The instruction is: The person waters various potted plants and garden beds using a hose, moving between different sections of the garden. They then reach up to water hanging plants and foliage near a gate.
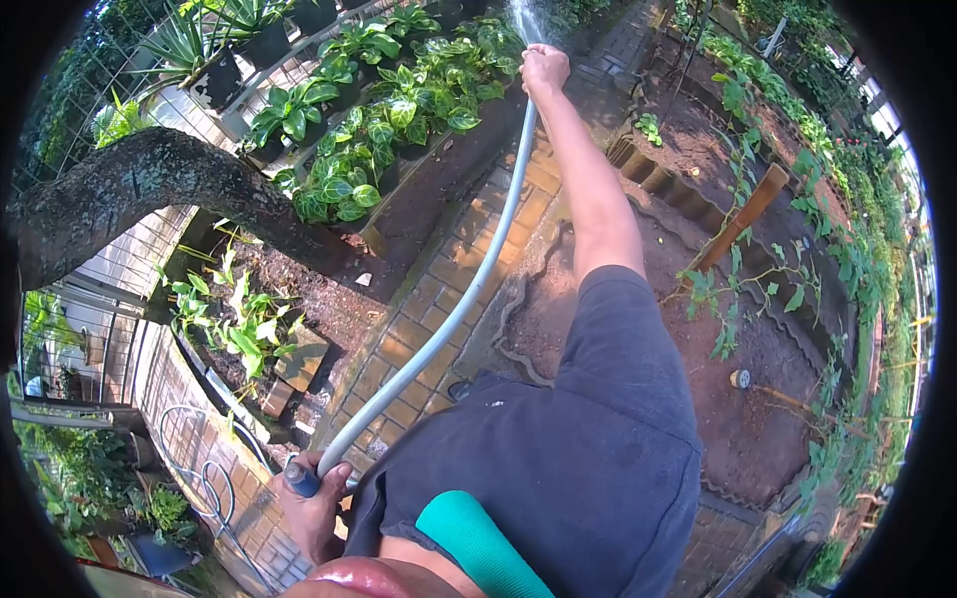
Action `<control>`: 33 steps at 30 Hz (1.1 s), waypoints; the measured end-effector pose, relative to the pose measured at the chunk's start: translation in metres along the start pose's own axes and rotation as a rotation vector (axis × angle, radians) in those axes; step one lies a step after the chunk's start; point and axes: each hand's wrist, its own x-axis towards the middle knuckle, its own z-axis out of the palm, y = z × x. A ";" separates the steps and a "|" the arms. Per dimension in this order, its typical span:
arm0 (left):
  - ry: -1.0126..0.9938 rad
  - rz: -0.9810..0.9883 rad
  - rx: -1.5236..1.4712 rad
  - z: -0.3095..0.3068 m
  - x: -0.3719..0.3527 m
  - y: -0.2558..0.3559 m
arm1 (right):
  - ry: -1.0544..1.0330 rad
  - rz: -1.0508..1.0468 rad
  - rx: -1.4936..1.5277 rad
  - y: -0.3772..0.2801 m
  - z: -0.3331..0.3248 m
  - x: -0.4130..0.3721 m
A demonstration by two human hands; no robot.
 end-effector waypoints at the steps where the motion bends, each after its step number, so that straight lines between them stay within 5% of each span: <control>1: -0.004 0.002 0.000 0.001 0.000 0.002 | 0.002 0.002 0.000 -0.002 -0.001 0.000; 18: -0.062 0.055 0.078 0.007 0.008 0.013 | 0.238 -0.042 0.123 -0.005 -0.023 0.019; 33: -0.047 0.078 -0.052 -0.012 0.017 0.002 | 0.052 0.034 0.082 0.020 -0.017 0.019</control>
